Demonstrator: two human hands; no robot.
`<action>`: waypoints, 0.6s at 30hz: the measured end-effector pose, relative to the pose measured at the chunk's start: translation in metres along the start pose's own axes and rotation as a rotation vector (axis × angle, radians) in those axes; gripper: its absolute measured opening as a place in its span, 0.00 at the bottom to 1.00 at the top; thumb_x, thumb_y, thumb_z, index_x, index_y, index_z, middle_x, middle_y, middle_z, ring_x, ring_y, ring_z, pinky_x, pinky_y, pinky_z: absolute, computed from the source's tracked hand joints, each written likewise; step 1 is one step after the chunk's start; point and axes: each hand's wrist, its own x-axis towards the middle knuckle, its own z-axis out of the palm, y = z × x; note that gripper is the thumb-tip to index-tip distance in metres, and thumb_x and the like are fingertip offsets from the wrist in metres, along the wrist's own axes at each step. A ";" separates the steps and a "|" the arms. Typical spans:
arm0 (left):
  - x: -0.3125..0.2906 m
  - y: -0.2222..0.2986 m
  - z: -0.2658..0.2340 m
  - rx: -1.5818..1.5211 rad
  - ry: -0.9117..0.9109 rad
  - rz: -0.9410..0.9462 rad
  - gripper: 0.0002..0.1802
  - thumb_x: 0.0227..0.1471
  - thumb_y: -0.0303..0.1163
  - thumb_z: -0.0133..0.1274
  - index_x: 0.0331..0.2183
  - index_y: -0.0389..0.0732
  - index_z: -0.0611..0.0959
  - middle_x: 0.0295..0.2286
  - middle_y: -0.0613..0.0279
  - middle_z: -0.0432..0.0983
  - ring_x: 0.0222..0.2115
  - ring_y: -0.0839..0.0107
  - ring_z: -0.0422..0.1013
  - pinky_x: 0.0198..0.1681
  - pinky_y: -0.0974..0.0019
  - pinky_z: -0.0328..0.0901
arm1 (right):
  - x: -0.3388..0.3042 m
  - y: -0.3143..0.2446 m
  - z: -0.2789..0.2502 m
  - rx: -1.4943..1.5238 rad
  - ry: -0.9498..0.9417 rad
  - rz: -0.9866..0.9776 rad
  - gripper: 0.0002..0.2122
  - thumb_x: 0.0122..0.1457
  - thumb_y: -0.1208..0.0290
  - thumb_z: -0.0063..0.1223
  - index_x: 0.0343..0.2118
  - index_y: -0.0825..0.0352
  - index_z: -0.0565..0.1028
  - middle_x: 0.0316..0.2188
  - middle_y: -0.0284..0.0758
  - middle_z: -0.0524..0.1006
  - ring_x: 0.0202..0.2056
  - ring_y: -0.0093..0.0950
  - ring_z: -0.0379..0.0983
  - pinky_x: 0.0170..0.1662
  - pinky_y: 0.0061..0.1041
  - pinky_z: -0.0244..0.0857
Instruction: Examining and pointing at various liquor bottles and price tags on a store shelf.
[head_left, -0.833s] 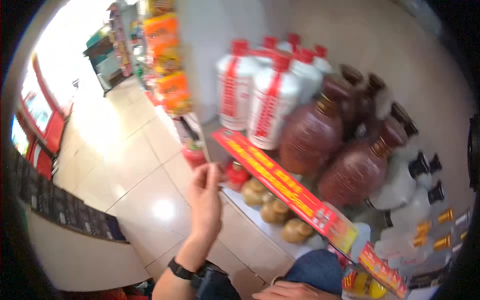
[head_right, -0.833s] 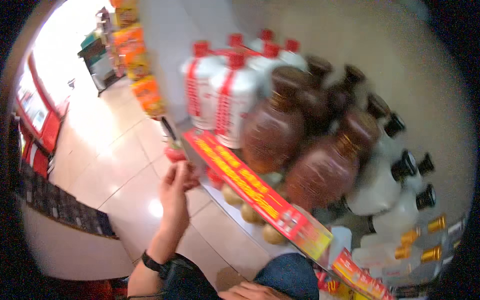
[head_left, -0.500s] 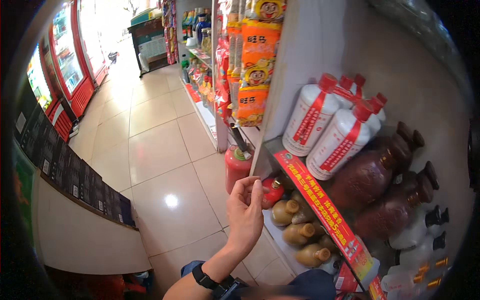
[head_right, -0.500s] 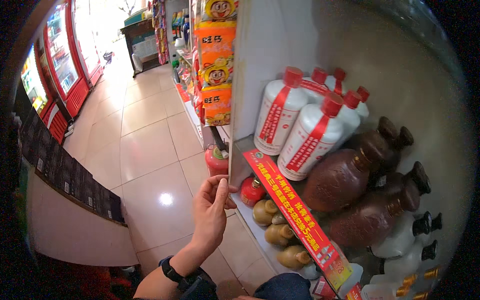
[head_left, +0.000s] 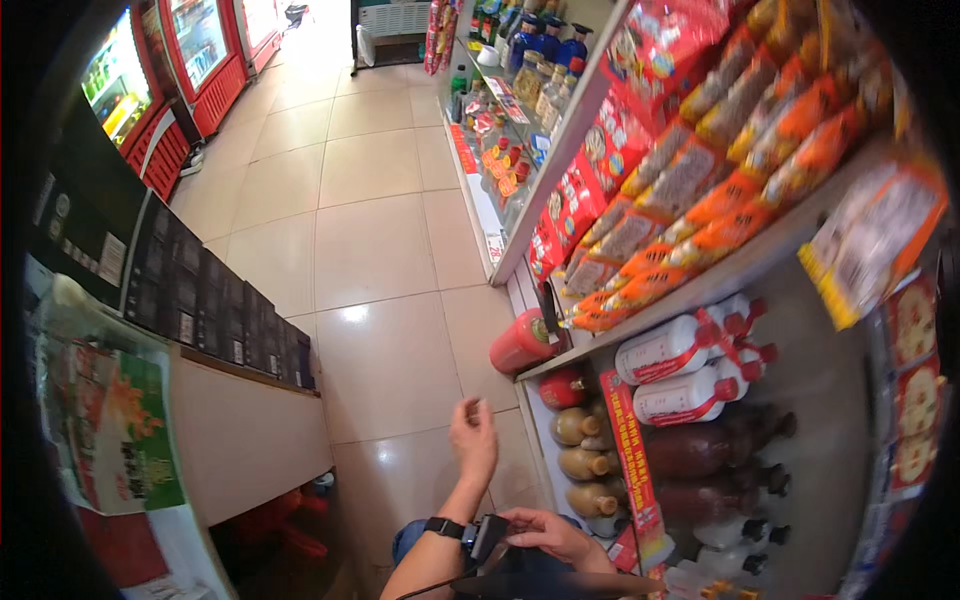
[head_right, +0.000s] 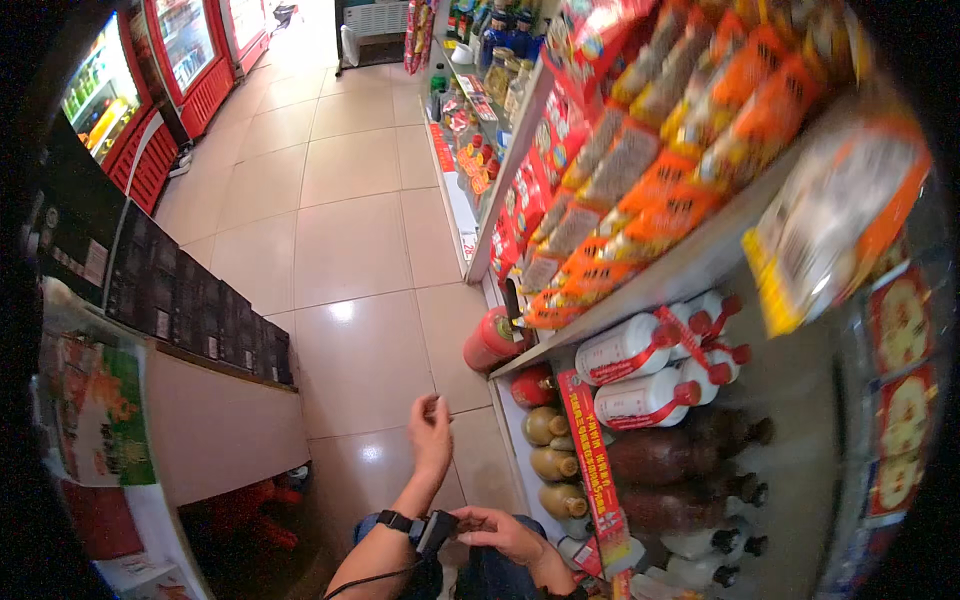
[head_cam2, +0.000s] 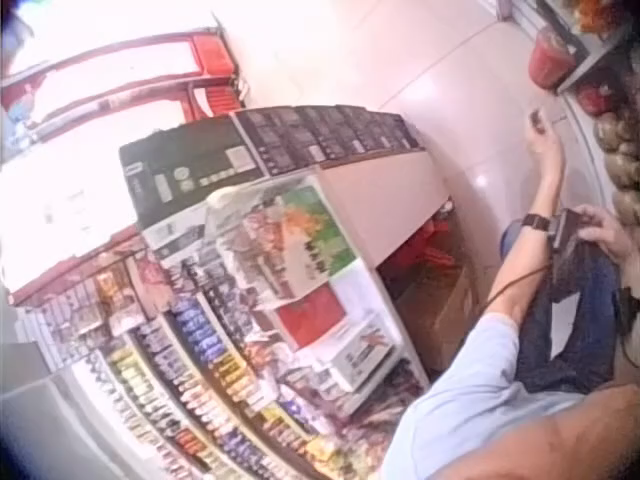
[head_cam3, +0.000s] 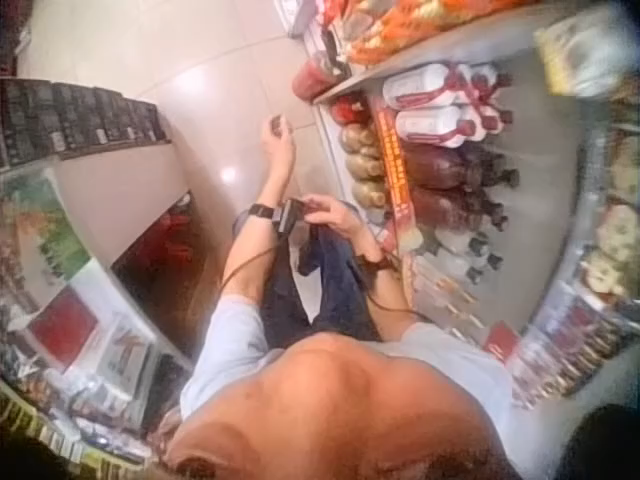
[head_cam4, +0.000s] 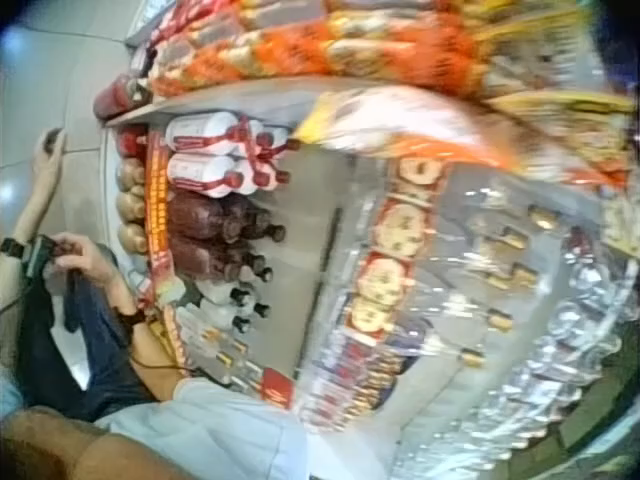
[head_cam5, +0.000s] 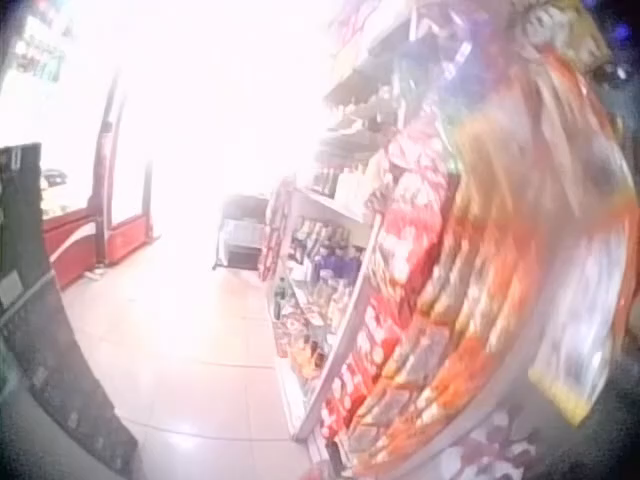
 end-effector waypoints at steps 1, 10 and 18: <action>-0.007 0.003 -0.014 0.055 0.036 -0.081 0.13 0.61 0.35 0.58 0.41 0.34 0.81 0.32 0.54 0.81 0.32 0.67 0.77 0.38 0.62 0.71 | -0.001 -0.001 0.001 -0.007 0.050 0.051 0.20 0.66 0.71 0.56 0.59 0.70 0.72 0.50 0.33 0.79 0.50 0.21 0.75 0.54 0.23 0.67; -0.125 0.011 -0.142 0.029 -0.017 -0.668 0.14 0.63 0.37 0.56 0.37 0.34 0.78 0.27 0.56 0.80 0.23 0.68 0.76 0.27 0.65 0.71 | -0.043 -0.017 0.080 -0.273 0.481 0.453 0.14 0.68 0.59 0.55 0.47 0.65 0.81 0.38 0.30 0.83 0.36 0.18 0.76 0.43 0.19 0.70; -0.151 0.173 -0.220 -0.541 -0.023 -1.317 0.20 0.69 0.48 0.44 0.44 0.40 0.76 0.36 0.56 0.81 0.34 0.61 0.79 0.32 0.60 0.71 | -0.046 -0.161 0.176 -0.253 0.461 0.425 0.13 0.68 0.59 0.56 0.43 0.65 0.81 0.36 0.29 0.83 0.35 0.17 0.76 0.41 0.18 0.70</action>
